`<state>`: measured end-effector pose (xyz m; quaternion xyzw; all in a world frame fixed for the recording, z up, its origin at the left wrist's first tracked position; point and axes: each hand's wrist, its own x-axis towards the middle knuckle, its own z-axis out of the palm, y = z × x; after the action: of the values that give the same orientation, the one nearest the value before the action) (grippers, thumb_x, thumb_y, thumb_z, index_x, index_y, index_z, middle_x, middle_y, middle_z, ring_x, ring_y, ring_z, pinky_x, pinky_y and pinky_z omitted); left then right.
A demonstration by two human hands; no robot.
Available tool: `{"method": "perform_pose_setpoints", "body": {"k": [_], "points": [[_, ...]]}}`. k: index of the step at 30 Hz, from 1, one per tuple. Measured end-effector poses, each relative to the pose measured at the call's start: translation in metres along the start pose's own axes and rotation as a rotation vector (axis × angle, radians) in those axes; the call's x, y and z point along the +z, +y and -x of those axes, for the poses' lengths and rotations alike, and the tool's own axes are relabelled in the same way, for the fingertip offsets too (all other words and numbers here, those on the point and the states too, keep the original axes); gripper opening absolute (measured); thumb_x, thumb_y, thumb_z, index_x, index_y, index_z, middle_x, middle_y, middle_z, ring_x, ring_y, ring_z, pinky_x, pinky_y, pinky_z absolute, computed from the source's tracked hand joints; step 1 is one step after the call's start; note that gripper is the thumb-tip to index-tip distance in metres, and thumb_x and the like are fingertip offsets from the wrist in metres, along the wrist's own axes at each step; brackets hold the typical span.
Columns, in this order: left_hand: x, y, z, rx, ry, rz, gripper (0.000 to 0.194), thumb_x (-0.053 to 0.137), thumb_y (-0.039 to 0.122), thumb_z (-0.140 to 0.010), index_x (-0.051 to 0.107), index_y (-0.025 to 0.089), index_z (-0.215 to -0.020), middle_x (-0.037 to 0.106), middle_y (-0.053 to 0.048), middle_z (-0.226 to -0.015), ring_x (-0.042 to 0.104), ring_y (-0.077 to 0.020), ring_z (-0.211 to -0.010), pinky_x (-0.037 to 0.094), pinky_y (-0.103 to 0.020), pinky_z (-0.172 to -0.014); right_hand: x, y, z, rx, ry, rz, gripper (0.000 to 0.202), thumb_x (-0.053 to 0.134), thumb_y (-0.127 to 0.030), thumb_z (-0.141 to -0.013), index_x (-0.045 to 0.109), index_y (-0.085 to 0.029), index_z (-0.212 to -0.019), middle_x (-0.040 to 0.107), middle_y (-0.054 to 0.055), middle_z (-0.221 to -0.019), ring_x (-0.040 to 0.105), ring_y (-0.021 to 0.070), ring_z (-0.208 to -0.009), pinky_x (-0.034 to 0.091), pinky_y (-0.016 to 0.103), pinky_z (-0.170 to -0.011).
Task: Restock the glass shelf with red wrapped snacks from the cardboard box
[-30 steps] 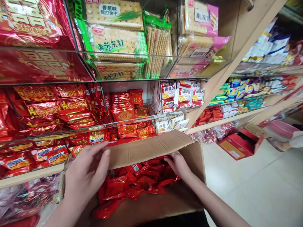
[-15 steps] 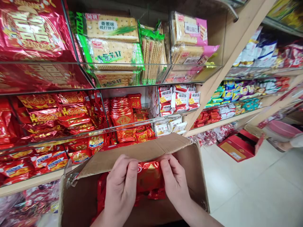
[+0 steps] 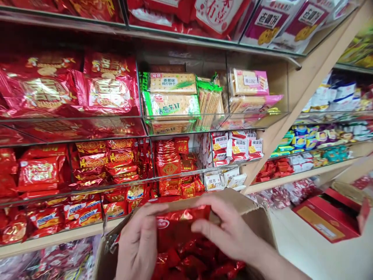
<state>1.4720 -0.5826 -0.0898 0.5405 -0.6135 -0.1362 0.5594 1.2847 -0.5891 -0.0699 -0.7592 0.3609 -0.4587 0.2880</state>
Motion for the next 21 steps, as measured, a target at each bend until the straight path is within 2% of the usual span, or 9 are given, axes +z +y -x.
{"method": "perform_pose_setpoints", "body": {"k": [3, 5, 7, 9, 11, 14, 17, 21], "points": [[-0.012, -0.023, -0.015, -0.022, -0.053, -0.083, 0.034, 0.04, 0.045, -0.083, 0.062, 0.021, -0.094, 0.062, -0.001, -0.072, 0.059, -0.0155, -0.065, 0.048, -0.025, -0.061, -0.016, 0.02, -0.048, -0.004, 0.136, 0.133, 0.015, 0.056, -0.029, -0.079, 0.054, -0.021, -0.092, 0.06, 0.001, -0.083, 0.054, 0.0142, -0.075, 0.043, 0.025, -0.067], [-0.015, -0.036, -0.02, -0.051, -0.091, -0.163, 0.031, 0.045, 0.045, -0.081, 0.061, 0.021, -0.093, 0.063, -0.002, -0.076, 0.061, -0.0178, -0.073, 0.049, -0.027, -0.068, -0.019, 0.043, -0.081, 0.024, 0.182, 0.204, 0.017, 0.055, -0.031, -0.078, 0.054, -0.019, -0.091, 0.058, 0.0, -0.079, 0.053, 0.0142, -0.071, 0.041, 0.026, -0.065], [-0.014, -0.045, -0.02, -0.057, -0.167, -0.175, 0.029, 0.047, 0.044, -0.08, 0.059, 0.021, -0.091, 0.064, -0.002, -0.074, 0.061, -0.0174, -0.07, 0.05, -0.027, -0.065, -0.015, 0.066, -0.107, 0.049, 0.114, 0.249, 0.02, 0.056, -0.033, -0.077, 0.055, -0.018, -0.091, 0.056, -0.002, -0.075, 0.05, 0.0132, -0.066, 0.04, 0.025, -0.063], [-0.012, -0.05, -0.018, -0.021, -0.225, -0.167, 0.025, 0.049, 0.041, -0.08, 0.058, 0.021, -0.091, 0.063, -0.001, -0.07, 0.061, -0.0157, -0.063, 0.049, -0.025, -0.059, -0.007, 0.083, -0.125, 0.075, -0.006, 0.284, 0.019, 0.058, -0.033, -0.076, 0.056, -0.018, -0.089, 0.055, -0.003, -0.073, 0.05, 0.0125, -0.065, 0.04, 0.025, -0.063], [-0.01, -0.051, -0.015, 0.035, -0.242, -0.181, 0.023, 0.051, 0.039, -0.08, 0.058, 0.021, -0.092, 0.062, 0.0, -0.066, 0.06, -0.0143, -0.058, 0.049, -0.024, -0.054, 0.003, 0.092, -0.133, 0.121, -0.085, 0.362, 0.018, 0.061, -0.03, -0.074, 0.057, -0.018, -0.088, 0.055, -0.002, -0.077, 0.051, 0.0132, -0.071, 0.041, 0.027, -0.069], [-0.008, -0.05, -0.014, 0.083, -0.212, -0.198, 0.02, 0.051, 0.036, -0.081, 0.058, 0.021, -0.091, 0.062, 0.002, -0.063, 0.059, -0.0131, -0.053, 0.048, -0.022, -0.049, 0.016, 0.097, -0.137, 0.211, -0.066, 0.473, 0.03, 0.069, -0.022, -0.067, 0.056, -0.015, -0.093, 0.052, 0.007, -0.095, 0.053, 0.0181, -0.086, 0.041, 0.034, -0.08], [-0.007, -0.05, -0.015, 0.113, -0.193, -0.213, 0.018, 0.051, 0.035, -0.081, 0.058, 0.021, -0.091, 0.064, 0.001, -0.067, 0.061, -0.0126, -0.056, 0.049, -0.021, -0.052, 0.025, 0.098, -0.137, 0.283, -0.063, 0.499, 0.048, 0.073, -0.019, -0.061, 0.052, -0.01, -0.103, 0.049, 0.015, -0.104, 0.054, 0.0239, -0.093, 0.043, 0.04, -0.08], [-0.006, -0.052, -0.016, 0.142, -0.213, -0.251, 0.017, 0.051, 0.034, -0.082, 0.059, 0.022, -0.091, 0.065, 0.001, -0.069, 0.062, -0.0116, -0.057, 0.049, -0.021, -0.056, 0.032, 0.099, -0.141, 0.31, -0.123, 0.504, 0.047, 0.072, -0.015, -0.062, 0.052, -0.009, -0.104, 0.052, 0.018, -0.105, 0.053, 0.0275, -0.096, 0.045, 0.041, -0.078]]}}
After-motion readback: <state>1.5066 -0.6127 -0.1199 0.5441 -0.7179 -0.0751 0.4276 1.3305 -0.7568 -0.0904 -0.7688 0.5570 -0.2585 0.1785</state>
